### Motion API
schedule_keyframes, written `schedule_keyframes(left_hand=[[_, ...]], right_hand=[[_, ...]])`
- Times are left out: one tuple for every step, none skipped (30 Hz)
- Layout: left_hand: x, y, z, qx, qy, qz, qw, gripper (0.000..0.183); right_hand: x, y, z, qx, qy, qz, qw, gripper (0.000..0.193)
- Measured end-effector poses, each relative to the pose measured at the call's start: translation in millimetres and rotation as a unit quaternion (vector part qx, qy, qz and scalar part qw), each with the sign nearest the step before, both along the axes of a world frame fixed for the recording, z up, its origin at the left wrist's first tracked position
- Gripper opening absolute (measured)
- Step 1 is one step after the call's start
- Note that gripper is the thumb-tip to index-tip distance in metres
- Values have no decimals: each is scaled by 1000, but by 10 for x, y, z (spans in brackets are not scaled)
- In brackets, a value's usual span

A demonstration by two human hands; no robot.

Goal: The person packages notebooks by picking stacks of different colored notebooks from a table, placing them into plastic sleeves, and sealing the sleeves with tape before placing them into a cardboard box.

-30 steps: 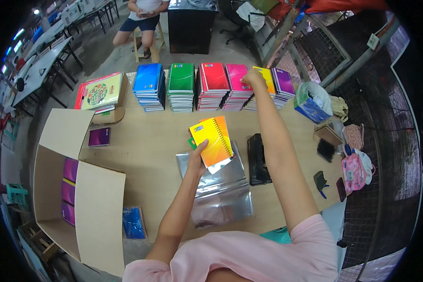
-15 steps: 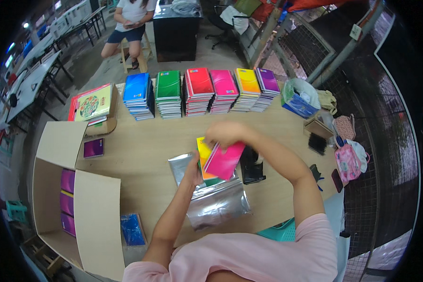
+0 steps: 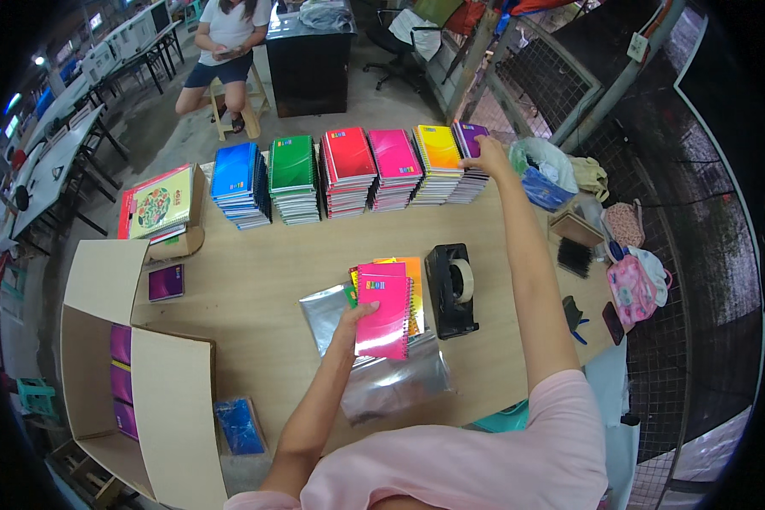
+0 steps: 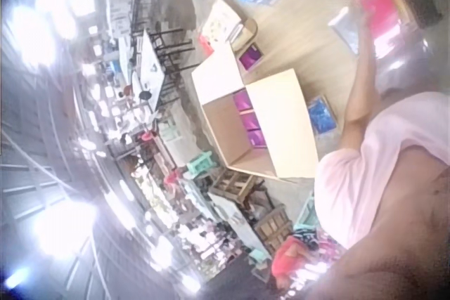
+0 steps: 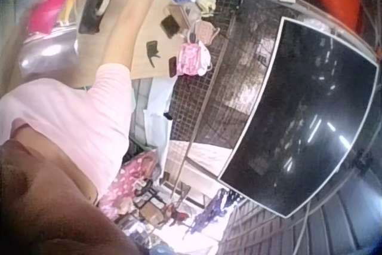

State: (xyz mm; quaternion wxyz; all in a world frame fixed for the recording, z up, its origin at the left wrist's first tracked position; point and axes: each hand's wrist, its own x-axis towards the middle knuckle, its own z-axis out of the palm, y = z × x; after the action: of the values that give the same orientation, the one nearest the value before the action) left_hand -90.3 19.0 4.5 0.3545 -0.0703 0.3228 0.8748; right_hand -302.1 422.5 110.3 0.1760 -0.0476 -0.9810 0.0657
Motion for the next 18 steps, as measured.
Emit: schedule_keyframes(left_hand=[[-30, -18, 32, -4, -3, 9, 1000, 45], [-56, -24, 68, -8, -6, 18, 1000, 45], [-58, -29, 104, -19, -9, 32, 999, 45], [-74, -41, 132, -16, -2, 33, 999, 45], [-94, -51, 157, -12, 4, 33, 999, 45], [-95, -66, 162, -9, 8, 37, 999, 45], [-100, -57, 161, -4, 15, 40, 999, 45], [-94, -34, 162, -6, 23, 53, 998, 43], [-92, 4, 174, -6, 33, 65, 997, 41], [-95, 43, 206, -5, 45, 76, 996, 39], [-75, 66, 240, -2, 33, 77, 997, 37], [-64, 97, 215, 12, 25, 80, 996, 36], [-64, 150, 151, 28, 17, 81, 996, 35], [-54, 216, 108, 43, 9, 80, 996, 34], [-35, 158, 73, 11, -2, 117, 993, 32], [-17, 85, 43, 1, -3, 136, 991, 32], [3, 67, 9, -3, -4, 148, 989, 32], [36, 77, -13, -5, -7, 153, 988, 32]], right_hand=[[-46, 45, -11, 10, -38, 12, 999, 75], [-91, 98, -11, 36, -52, 27, 998, 74], [-132, 126, -4, 61, -67, 44, 995, 73], [-167, 150, 0, 87, -82, 61, 991, 72], [-175, 177, -1, 87, -49, 115, 988, 60], [-183, 219, 5, 55, -69, 120, 989, 53], [-186, 239, 45, 23, -88, 125, 988, 46], [-174, 252, 74, -8, -107, 130, 986, 39], [-134, 279, 88, 10, -82, 129, 988, 34], [-73, 313, 115, 30, -54, 128, 990, 30], [-3, 349, 138, 50, -26, 124, 991, 27], [51, 371, 201, 47, 9, 84, 995, 26], [124, 406, 265, 45, 44, 42, 997, 26], [231, 451, 317, 43, 79, -2, 996, 27], [322, 114, 422, 20, 112, 14, 993, 26], [493, -263, 592, -9, 128, 46, 991, 25], [749, -542, 776, -31, 144, 70, 987, 25], [1038, -712, 911, -78, 138, 109, 981, 26]])
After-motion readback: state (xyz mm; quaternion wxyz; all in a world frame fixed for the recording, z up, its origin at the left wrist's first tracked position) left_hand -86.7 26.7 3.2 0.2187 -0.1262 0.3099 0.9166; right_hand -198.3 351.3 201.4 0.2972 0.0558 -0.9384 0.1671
